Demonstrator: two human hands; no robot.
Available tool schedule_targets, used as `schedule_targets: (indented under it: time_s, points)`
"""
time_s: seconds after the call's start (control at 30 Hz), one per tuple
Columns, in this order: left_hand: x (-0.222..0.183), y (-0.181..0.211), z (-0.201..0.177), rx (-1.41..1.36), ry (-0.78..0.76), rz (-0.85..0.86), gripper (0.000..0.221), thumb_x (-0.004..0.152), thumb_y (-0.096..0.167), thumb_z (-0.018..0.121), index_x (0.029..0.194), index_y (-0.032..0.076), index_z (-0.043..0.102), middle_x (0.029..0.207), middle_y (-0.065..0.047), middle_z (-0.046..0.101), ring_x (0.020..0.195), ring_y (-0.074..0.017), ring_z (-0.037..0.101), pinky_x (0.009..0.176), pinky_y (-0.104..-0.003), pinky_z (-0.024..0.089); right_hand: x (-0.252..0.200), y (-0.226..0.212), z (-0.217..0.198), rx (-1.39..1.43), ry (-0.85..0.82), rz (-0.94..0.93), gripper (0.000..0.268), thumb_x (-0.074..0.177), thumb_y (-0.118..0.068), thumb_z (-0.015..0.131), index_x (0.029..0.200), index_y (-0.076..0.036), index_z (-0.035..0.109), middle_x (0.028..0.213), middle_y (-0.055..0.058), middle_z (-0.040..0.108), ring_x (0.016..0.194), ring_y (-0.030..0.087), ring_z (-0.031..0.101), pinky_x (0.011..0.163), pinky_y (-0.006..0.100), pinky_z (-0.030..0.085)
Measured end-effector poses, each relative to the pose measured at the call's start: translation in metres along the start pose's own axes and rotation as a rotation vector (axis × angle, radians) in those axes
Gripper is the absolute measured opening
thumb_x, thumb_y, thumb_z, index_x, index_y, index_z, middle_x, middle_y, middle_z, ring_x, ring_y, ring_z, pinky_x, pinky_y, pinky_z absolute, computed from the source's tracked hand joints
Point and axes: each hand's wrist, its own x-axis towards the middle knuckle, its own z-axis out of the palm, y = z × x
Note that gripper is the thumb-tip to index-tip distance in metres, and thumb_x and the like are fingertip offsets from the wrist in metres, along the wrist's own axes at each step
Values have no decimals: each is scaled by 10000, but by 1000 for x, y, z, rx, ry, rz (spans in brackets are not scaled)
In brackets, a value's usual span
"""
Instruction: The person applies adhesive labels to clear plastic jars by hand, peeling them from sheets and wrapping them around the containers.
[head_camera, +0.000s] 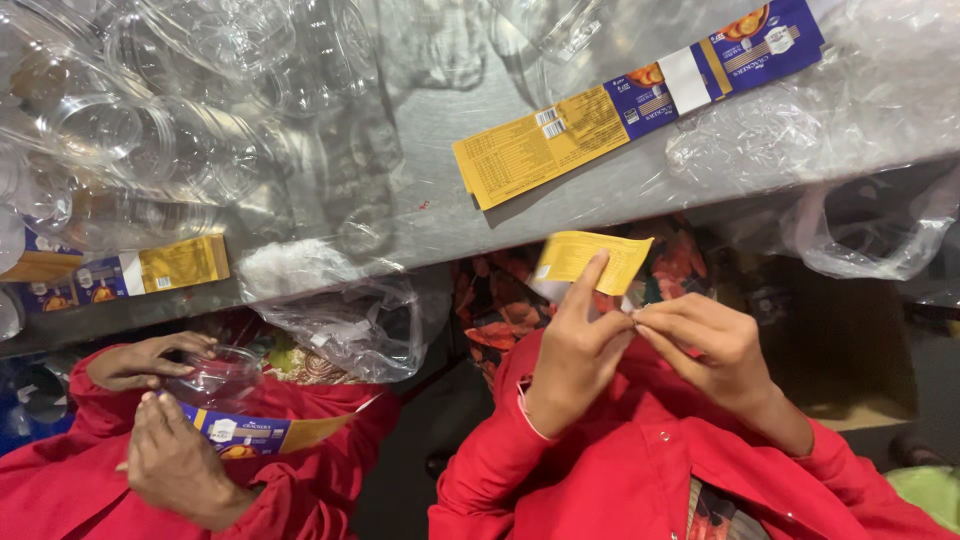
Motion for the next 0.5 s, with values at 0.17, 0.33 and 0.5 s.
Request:
schedule_targets:
  time_s: [0.17,0.33,0.5]
  points:
    - [-3,0,9,218,24,40,120,927,10,779,987,9,675,1622,-221,508,1347,-354,637,1088,-387,545,-24,28,18,-154,-2,-59,147,794,-70,799,904,-18,717,831,97,700,711,259,660,637,366,508]
    - [8,-16,-12,-343,-37,-15,184,779,71,845,945,46,769,1524,-196,557,1338,-361,634,1112,-385,502,-30,81,11,899,237,496,60,929,-47,687,886,-20,719,870,67,740,769,136,668,738,282,537]
    - [10,-3,-12,-185,32,-68,192,792,67,827,981,69,793,1548,-216,531,1325,-358,634,1088,-390,516,-40,57,-25,270,386,306,117,1030,-12,673,926,17,718,912,96,727,803,128,644,741,243,496]
